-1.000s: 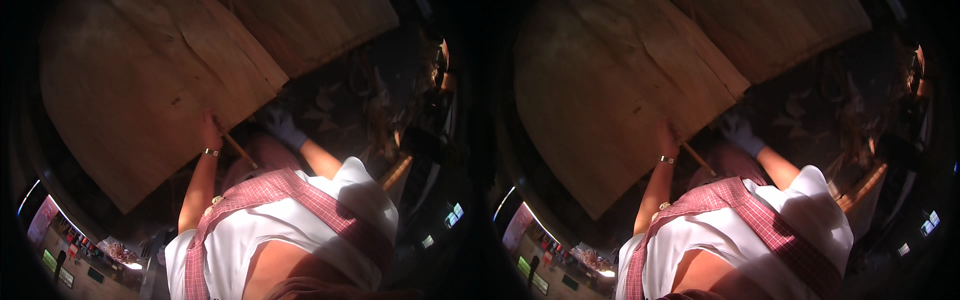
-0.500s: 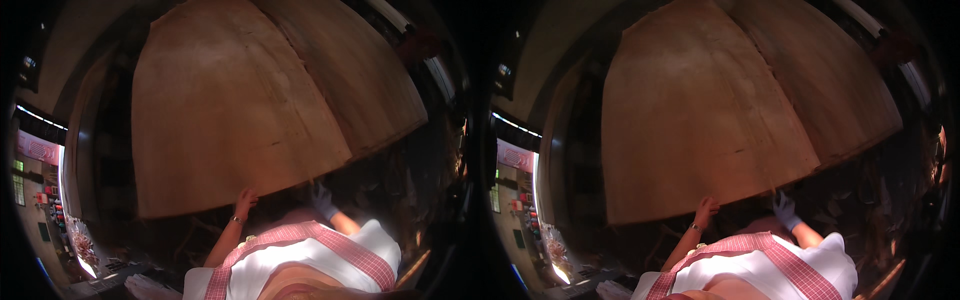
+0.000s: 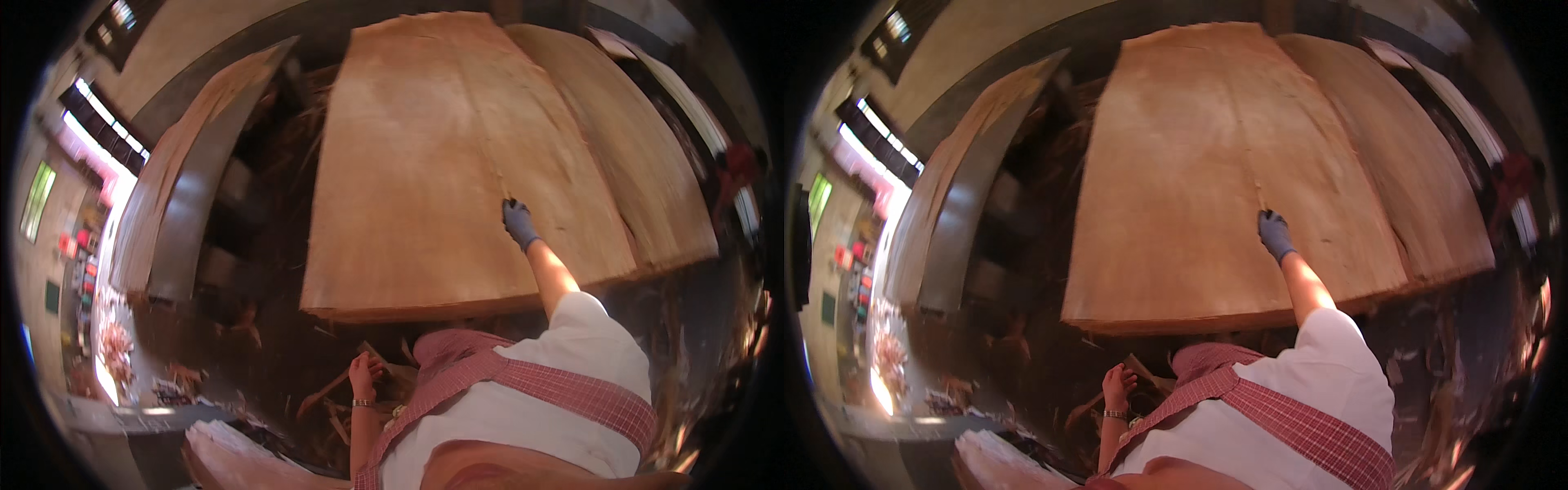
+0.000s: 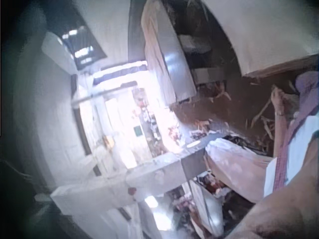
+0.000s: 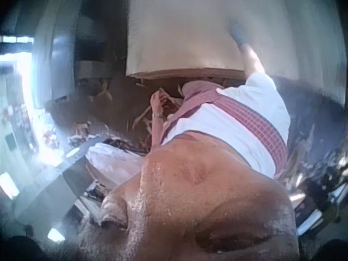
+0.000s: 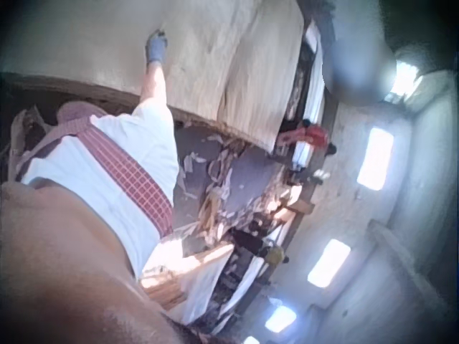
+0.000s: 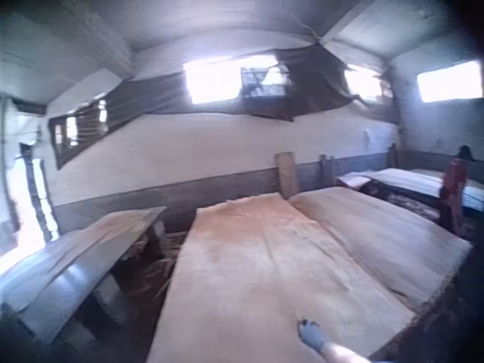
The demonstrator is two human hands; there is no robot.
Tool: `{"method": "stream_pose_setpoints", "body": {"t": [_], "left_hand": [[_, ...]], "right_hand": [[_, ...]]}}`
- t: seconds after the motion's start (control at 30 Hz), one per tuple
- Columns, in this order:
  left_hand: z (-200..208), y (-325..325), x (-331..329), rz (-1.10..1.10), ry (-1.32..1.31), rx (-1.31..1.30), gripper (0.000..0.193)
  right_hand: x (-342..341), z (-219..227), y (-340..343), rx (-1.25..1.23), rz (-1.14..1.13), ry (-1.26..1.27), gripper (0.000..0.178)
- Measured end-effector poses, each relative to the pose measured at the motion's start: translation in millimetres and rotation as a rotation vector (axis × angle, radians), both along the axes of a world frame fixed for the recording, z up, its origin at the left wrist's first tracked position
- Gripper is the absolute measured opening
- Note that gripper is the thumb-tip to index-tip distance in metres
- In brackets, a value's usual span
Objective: The person tapes together and trims wood veneer sheets, using a knife to cut away excess and a long stick to align the edges.
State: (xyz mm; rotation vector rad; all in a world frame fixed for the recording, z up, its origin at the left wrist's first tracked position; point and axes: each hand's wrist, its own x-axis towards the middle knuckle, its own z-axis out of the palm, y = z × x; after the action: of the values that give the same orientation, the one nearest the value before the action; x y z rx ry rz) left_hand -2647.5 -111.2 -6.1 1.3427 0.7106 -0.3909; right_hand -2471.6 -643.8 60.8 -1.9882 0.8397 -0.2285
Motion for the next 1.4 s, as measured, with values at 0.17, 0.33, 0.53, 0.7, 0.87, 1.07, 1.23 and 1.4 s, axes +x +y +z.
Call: {"method": "stream_pose_setpoints", "body": {"t": [0.17,0.33,0.53,0.7,0.87,1.07,1.23,1.4], "left_hand": [[12,92,43,0.034,0.026,-0.075,0.029],[8,206,161,0.043,-0.079,-0.046,0.028],[36,344,251,-0.043,0.011,0.116,0.028],[65,433,326,-0.065,-0.053,0.115,0.029],[60,533,360,-0.086,-0.026,0.087,0.029],[36,657,416,-0.217,-0.055,0.06,0.029],[41,732,447,-0.275,-0.057,0.024,0.022],[28,772,485,-0.324,-0.088,0.026,0.023]], "right_hand": [[75,-80,46,-0.189,-0.136,0.028,0.037],[161,-142,194,-0.643,0.049,-0.407,0.031],[221,-63,526,0.981,0.27,-0.203,0.022],[302,10,707,1.27,0.284,-0.135,0.026],[319,14,806,1.406,0.197,-0.213,0.029],[334,5,861,1.067,-0.005,-0.377,0.026],[320,24,941,0.986,0.002,-0.345,0.024],[334,34,1025,1.115,0.094,-0.285,0.021]]}}
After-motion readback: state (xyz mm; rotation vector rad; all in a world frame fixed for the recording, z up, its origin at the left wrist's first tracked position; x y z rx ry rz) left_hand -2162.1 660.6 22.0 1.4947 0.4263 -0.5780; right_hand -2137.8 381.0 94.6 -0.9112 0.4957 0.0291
